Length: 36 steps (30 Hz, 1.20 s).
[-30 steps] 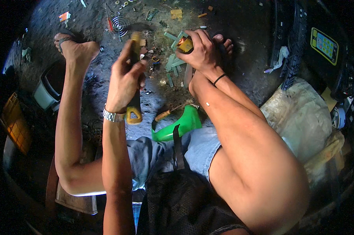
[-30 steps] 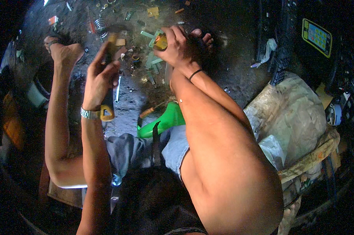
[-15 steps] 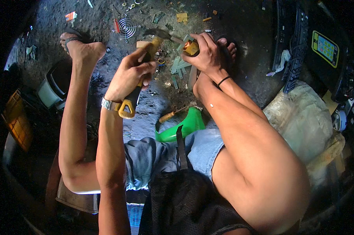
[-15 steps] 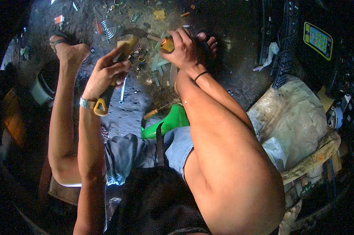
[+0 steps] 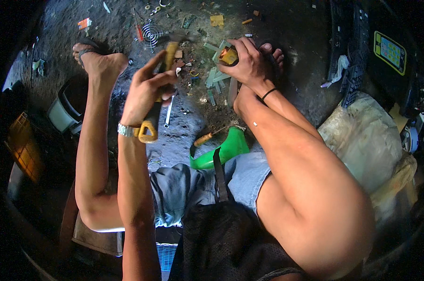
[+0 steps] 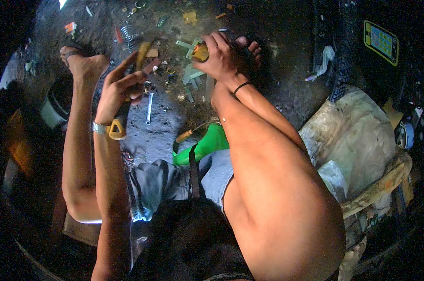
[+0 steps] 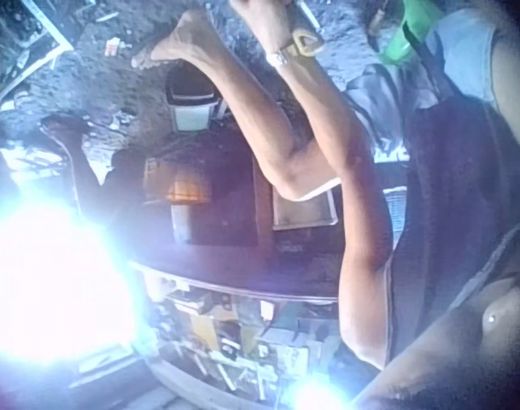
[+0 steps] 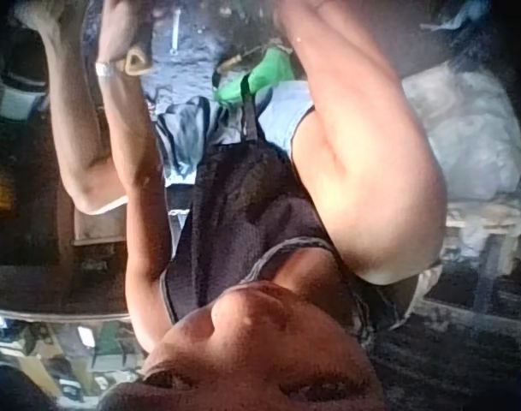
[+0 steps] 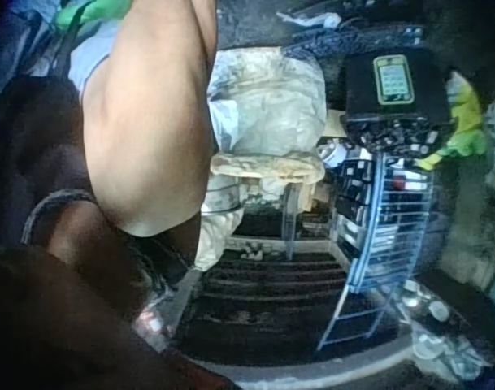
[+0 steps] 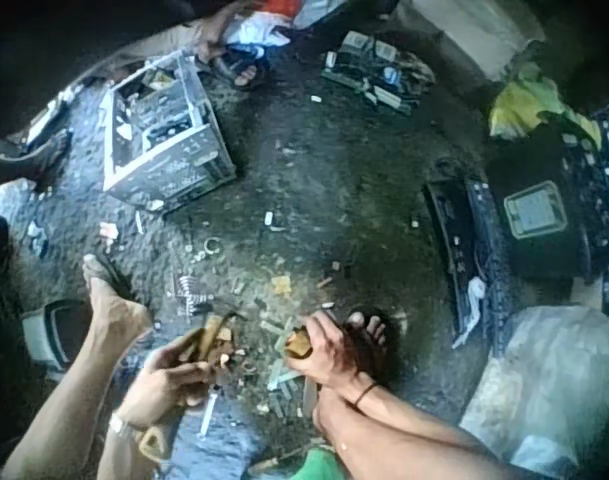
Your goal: The person sits on the floor and uses a hammer and pliers to disassemble and manipulate a small yellow electronic component. They repeatedly strike the component with the hammer and use pliers to adjust or remove parts.
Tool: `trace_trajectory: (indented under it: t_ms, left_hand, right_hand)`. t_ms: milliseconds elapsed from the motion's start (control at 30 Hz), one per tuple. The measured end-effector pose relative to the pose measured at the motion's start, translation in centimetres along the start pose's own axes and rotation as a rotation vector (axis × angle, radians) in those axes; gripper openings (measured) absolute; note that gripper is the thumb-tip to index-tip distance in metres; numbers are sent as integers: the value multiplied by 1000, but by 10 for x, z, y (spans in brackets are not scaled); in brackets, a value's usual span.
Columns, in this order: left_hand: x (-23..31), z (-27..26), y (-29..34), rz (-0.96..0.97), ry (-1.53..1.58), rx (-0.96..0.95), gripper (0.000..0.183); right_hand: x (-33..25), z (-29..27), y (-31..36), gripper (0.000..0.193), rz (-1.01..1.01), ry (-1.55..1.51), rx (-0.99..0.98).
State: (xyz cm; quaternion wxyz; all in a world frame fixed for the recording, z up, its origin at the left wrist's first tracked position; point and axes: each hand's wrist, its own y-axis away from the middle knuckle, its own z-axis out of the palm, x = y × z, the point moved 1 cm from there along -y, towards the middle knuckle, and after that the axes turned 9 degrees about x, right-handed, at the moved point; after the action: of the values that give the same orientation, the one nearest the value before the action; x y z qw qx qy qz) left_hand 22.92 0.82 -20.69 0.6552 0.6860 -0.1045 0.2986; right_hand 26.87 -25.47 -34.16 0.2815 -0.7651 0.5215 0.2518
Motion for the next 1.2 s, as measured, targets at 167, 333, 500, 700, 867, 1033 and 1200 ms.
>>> trace_trajectory:
  t_ms: [167,333,500,700,867,1033,1200]
  left_hand:
    - [-3,1,-6,113,-75,122,70]
    - [-7,3,-4,-4,-19,28,67]
    - [-2,12,6,109,-90,110,70]
    - [-6,17,16,72,0,109,67]
    - [-5,7,1,130,-28,113,61]
    - [4,5,9,29,-47,87,68]
    - [-10,-8,-4,210,-45,161,67]
  right_hand:
    - [3,-2,0,63,-44,-14,13]
    - [-2,-4,-2,59,11,-51,-6]
    - [4,2,1,63,-7,-26,15]
    - [-1,1,-1,66,25,-22,-26]
    - [0,-1,1,63,-10,-1,-2]
    - [1,-2,-2,61,12,8,-4]
    - [-1,-2,-3,63,-37,11,-3]
